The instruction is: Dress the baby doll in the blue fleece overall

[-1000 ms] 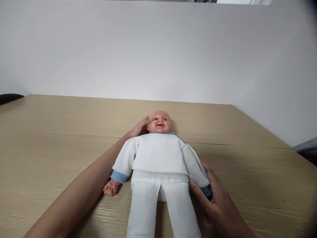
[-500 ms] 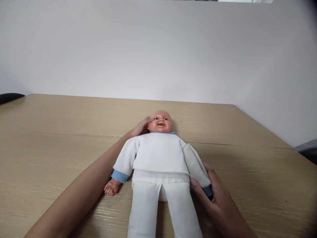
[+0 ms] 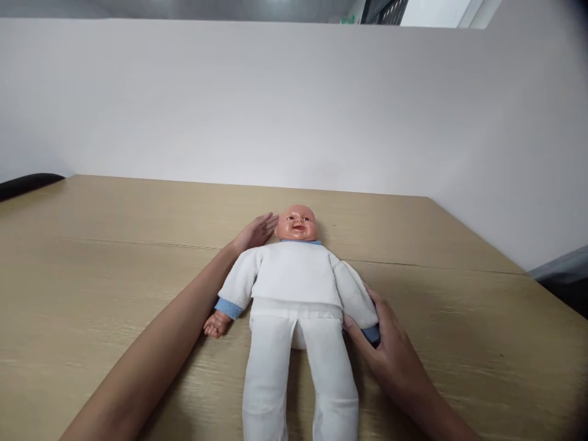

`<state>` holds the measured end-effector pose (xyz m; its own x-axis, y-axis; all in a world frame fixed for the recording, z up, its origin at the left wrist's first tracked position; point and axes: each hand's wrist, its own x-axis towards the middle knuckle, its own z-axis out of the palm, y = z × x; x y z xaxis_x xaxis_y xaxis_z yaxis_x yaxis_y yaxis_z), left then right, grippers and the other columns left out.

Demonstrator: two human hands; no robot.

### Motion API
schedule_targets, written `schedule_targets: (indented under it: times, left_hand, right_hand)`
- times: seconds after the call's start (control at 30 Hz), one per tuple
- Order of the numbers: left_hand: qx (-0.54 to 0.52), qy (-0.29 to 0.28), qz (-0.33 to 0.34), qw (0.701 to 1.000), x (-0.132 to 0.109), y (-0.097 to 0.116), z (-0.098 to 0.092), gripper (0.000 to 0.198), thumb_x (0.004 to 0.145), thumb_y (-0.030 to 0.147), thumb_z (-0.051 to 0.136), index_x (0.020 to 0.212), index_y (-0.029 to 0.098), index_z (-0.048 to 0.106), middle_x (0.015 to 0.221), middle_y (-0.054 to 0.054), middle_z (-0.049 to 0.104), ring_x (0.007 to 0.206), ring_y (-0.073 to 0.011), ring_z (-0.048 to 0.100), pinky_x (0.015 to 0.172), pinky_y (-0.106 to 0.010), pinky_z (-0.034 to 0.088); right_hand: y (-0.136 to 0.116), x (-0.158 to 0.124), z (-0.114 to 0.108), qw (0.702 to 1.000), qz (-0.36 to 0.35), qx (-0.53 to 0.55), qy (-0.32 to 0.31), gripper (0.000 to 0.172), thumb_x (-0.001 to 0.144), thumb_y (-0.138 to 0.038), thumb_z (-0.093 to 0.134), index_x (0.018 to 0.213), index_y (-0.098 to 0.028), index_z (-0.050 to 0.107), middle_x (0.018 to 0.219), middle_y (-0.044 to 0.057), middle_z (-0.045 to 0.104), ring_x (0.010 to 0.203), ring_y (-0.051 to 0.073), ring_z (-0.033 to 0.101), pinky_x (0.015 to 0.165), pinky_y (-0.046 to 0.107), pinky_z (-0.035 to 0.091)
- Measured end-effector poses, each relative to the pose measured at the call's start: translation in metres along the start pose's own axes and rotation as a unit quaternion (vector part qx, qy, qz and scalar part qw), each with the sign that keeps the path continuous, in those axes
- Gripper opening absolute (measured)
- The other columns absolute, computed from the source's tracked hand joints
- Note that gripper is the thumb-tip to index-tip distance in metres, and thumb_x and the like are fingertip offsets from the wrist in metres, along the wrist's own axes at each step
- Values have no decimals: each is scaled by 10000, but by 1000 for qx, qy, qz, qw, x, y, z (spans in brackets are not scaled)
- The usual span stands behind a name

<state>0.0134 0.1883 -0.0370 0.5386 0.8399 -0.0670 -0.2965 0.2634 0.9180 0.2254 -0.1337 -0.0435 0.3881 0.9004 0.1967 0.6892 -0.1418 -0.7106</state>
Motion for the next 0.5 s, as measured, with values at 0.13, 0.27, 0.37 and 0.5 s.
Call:
schedule_targets:
  times: [0.13, 0.27, 0.37, 0.5]
  left_hand:
    - [48, 58, 28, 997, -36, 7, -21, 477, 916, 508, 679, 1246, 164, 700, 1615, -185, 579, 1542, -313, 511, 1315, -456, 353]
    - [148, 129, 68, 978, -95, 27, -20, 465, 894, 438, 755, 1264, 166, 681, 1556, -169, 607, 1484, -336, 524, 1292, -510, 351]
    - [248, 165, 104, 949, -146, 57, 9, 330, 922, 417, 751, 1157, 188, 713, 1455, -124, 659, 1452, -328, 511, 1302, -518, 309]
    - [409, 109, 186, 887, -240, 82, 76, 320, 1044, 490, 598, 1205, 227, 685, 1350, -89, 702, 1287, -287, 636, 1220, -499, 428]
  right_hand:
    - [0, 9, -5, 998, -39, -30, 37, 704, 1035, -604, 537, 1618, -228, 417, 1625, 179, 542, 1490, 373, 546, 1230, 610, 460]
    - [-14, 7, -32, 992, -4, -124, 18, 689, 1072, -640, 417, 1644, -255, 421, 1755, 184, 354, 1546, 436, 484, 1162, 693, 506]
    - [-36, -23, -63, 988, -65, -133, 45, 650, 1084, -603, 428, 1612, -226, 465, 1714, 181, 431, 1575, 421, 450, 1243, 685, 435]
    - [-35, -104, -95, 965, -198, -108, 133, 563, 1052, -425, 560, 1586, -265, 482, 1589, 145, 578, 1470, 405, 561, 1207, 646, 471]
